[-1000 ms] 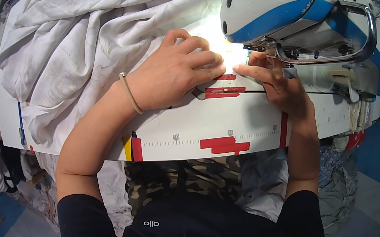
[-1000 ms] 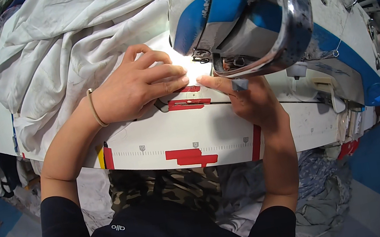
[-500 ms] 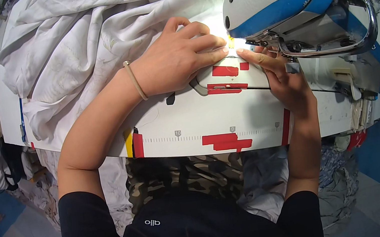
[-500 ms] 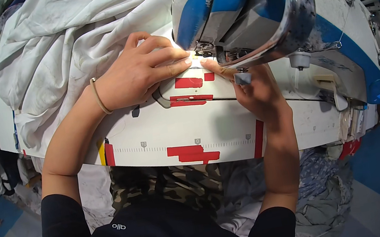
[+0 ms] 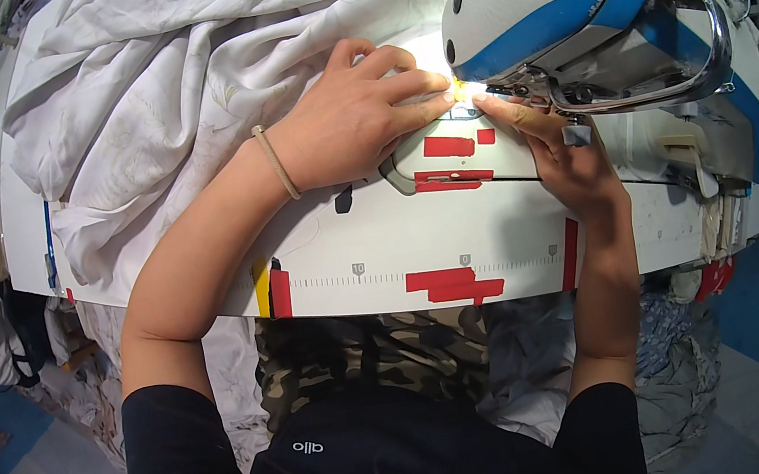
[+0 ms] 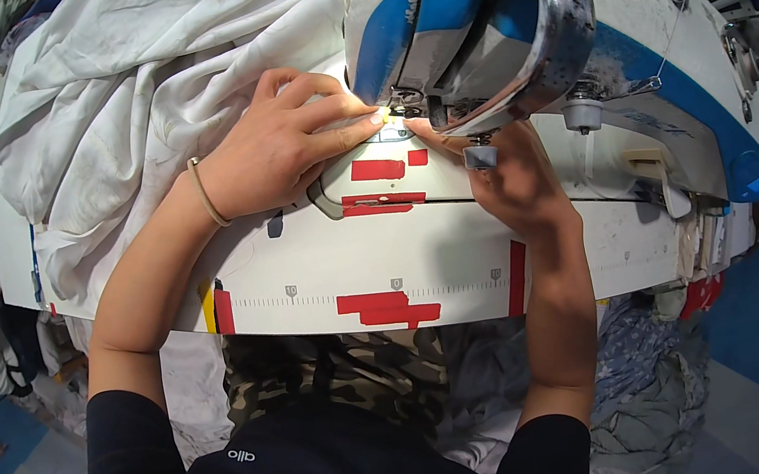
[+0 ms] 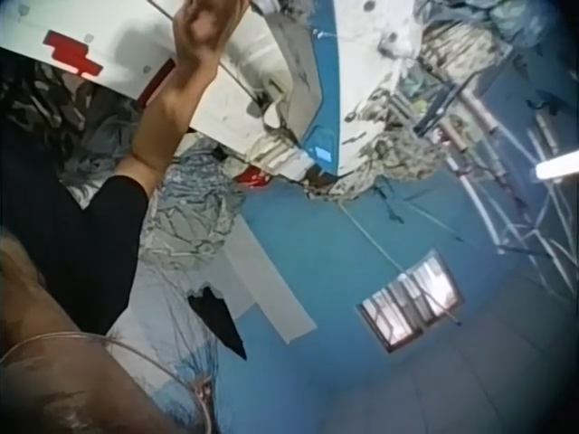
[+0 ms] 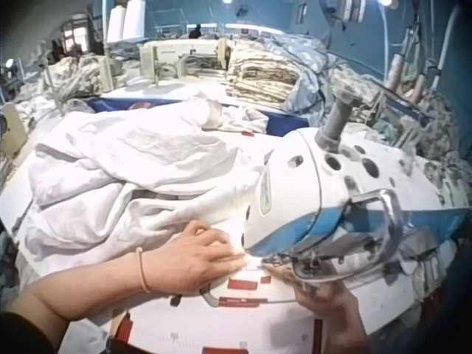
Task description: Sewing pieces of white fabric together using an industrial sewing machine to assemble pillows or pillowcases.
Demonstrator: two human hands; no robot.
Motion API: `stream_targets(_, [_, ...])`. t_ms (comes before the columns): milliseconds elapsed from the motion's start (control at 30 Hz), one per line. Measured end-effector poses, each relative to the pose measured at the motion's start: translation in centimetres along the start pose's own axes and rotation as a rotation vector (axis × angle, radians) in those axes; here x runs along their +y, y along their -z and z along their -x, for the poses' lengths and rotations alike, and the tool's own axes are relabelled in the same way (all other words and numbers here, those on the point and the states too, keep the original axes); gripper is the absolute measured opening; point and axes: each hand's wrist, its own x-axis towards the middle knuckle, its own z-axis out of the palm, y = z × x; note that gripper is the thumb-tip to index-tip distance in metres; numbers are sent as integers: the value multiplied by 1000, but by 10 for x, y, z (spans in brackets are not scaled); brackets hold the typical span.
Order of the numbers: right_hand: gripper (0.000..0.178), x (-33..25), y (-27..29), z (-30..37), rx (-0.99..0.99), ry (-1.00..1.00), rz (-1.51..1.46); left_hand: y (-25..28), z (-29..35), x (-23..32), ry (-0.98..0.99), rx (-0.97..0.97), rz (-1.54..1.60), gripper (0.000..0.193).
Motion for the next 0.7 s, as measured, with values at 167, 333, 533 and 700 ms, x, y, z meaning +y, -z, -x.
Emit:
stream_targets(167, [40, -3, 2, -1, 17, -66, -79, 1, -1, 0, 16, -15, 0, 44])
stream_targets(333, [33, -12, -1, -8, 60, 9, 1, 2, 6, -6, -13, 84, 80, 54])
stream_targets(533, [23, -8, 3, -2, 198, 66, 203, 79, 13, -112, 495, 502, -655, 56])
stream_targets(700, [31, -38, -3, -6, 304, 10, 132, 129, 134, -168, 748, -85, -451, 31])
